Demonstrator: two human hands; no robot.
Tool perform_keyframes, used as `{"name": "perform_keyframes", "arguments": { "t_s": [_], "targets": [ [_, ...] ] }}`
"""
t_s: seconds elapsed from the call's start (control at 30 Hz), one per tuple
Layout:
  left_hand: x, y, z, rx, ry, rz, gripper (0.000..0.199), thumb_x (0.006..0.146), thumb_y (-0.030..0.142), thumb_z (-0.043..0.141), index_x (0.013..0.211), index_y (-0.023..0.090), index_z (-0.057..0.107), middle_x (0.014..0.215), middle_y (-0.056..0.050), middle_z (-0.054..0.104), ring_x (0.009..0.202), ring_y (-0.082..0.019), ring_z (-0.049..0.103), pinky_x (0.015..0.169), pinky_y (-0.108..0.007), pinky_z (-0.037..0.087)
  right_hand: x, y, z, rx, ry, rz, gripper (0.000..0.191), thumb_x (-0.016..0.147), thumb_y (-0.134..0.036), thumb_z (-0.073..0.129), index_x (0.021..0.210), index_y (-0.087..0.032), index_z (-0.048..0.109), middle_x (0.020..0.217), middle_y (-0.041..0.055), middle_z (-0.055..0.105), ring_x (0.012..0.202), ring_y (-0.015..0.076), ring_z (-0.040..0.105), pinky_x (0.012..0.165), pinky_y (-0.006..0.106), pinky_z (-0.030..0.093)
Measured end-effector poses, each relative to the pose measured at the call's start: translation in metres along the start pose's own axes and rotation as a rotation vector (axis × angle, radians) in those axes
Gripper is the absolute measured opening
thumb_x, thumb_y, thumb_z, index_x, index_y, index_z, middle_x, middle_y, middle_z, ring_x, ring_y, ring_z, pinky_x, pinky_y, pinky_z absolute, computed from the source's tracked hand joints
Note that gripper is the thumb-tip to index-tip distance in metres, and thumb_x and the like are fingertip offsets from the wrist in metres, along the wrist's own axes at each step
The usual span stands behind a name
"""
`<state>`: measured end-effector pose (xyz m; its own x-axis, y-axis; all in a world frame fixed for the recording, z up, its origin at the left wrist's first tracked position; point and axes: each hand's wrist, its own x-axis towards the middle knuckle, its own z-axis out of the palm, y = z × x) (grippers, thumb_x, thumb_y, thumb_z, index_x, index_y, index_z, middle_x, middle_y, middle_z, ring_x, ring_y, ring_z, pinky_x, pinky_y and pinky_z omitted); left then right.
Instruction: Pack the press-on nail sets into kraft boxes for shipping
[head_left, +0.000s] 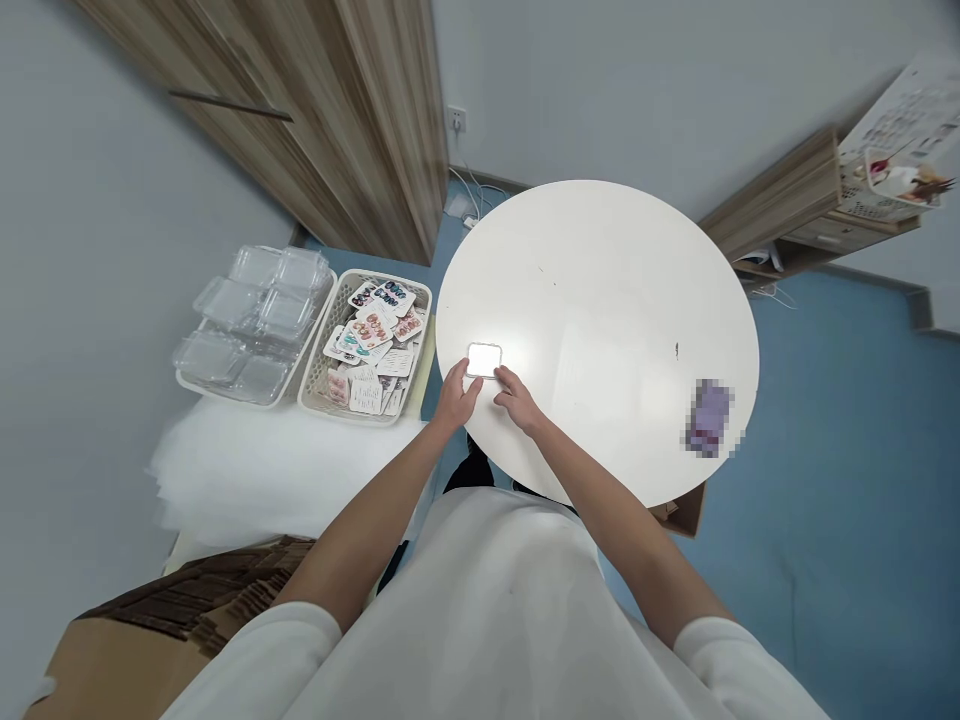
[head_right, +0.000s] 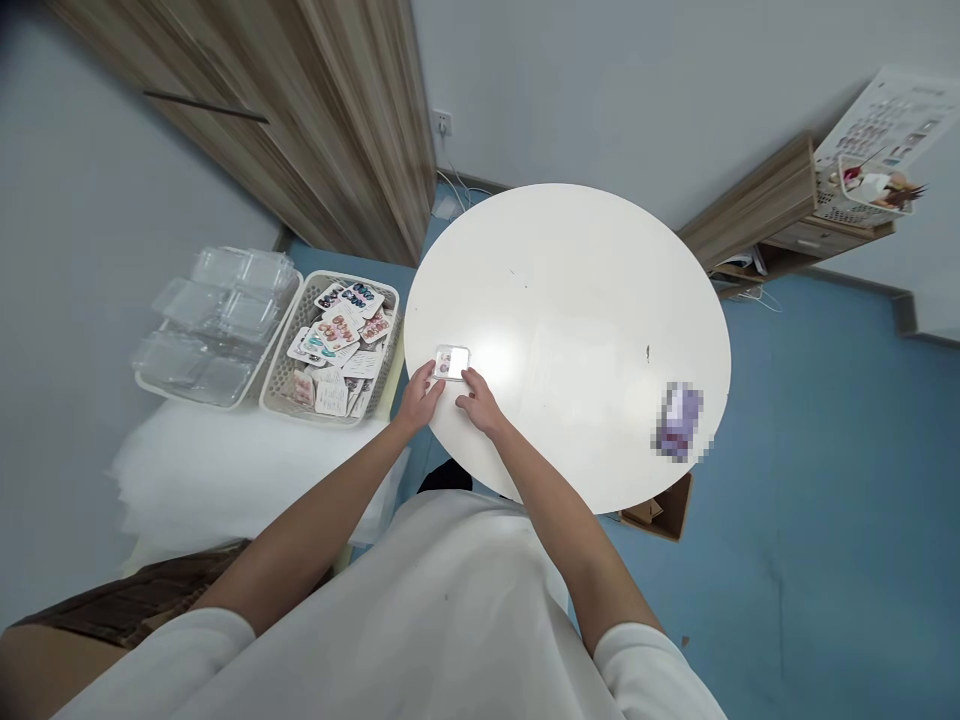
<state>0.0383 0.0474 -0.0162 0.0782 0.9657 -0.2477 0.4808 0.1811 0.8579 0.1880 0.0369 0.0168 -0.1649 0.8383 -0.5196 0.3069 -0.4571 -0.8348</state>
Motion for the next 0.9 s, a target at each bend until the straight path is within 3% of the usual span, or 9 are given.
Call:
{"name": "perform_keyframes", "arguments": {
  "t_s": [0.2, 0.43, 0.6, 0.73, 0.9],
  "targets": [
    [-0.023, 0.028, 0.032, -0.033, -0.027, 0.063, 0.051, 0.082, 0.040, 0.038, 0.127, 0.017, 0.034, 0.130, -0.010, 0.040, 0.118, -0.022, 0.039, 0.093, -0.037, 0.039, -0.033, 0.026, -0.036, 0.074, 0.086, -0.055, 0.059, 0.068, -0.019, 0.043, 0.126, -0.027, 0.037, 0.137, 0.0010, 0.028, 0.121, 0.0194, 0.036, 0.098, 0.037, 0.033],
    [-0.068, 0.067, 0.100, -0.048, -0.129, 0.108, 0.046, 0.083, 0.039, 0.040, 0.124, 0.017, 0.040, 0.127, -0.010, 0.044, 0.116, -0.021, 0.042, 0.091, -0.036, 0.040, -0.099, 0.073, -0.099, 0.031, 0.187, -0.044, 0.052, 0.069, -0.018, 0.038, 0.119, -0.027, 0.046, 0.133, 0.0009, 0.035, 0.114, 0.0176, 0.043, 0.092, 0.032, 0.039],
    [-0.099, 0.083, 0.145, -0.078, -0.195, 0.085, 0.046, 0.085, 0.040, 0.034, 0.124, 0.015, 0.041, 0.128, -0.010, 0.045, 0.117, -0.020, 0.042, 0.094, -0.036, 0.038, -0.134, 0.114, -0.133, 0.155, 0.207, -0.031, 0.050, 0.068, -0.017, 0.039, 0.116, -0.024, 0.049, 0.129, 0.0027, 0.042, 0.113, 0.0175, 0.046, 0.091, 0.032, 0.041],
    [-0.113, 0.090, 0.161, -0.053, -0.229, 0.037, 0.047, 0.086, 0.041, 0.030, 0.124, 0.015, 0.040, 0.129, -0.009, 0.044, 0.119, -0.020, 0.040, 0.097, -0.037, 0.035, -0.147, 0.136, -0.142, 0.214, 0.209, -0.023, 0.051, 0.064, -0.013, 0.041, 0.112, -0.024, 0.053, 0.128, 0.0037, 0.045, 0.111, 0.0186, 0.049, 0.091, 0.035, 0.041],
    [-0.118, 0.094, 0.162, -0.007, -0.233, 0.009, 0.046, 0.086, 0.043, 0.031, 0.124, 0.018, 0.041, 0.127, -0.008, 0.047, 0.118, -0.020, 0.042, 0.096, -0.037, 0.036, -0.153, 0.142, -0.140, 0.161, 0.201, -0.058, 0.050, 0.065, -0.012, 0.040, 0.111, -0.023, 0.053, 0.128, 0.0049, 0.045, 0.109, 0.0177, 0.051, 0.090, 0.035, 0.042]
  ]
}}
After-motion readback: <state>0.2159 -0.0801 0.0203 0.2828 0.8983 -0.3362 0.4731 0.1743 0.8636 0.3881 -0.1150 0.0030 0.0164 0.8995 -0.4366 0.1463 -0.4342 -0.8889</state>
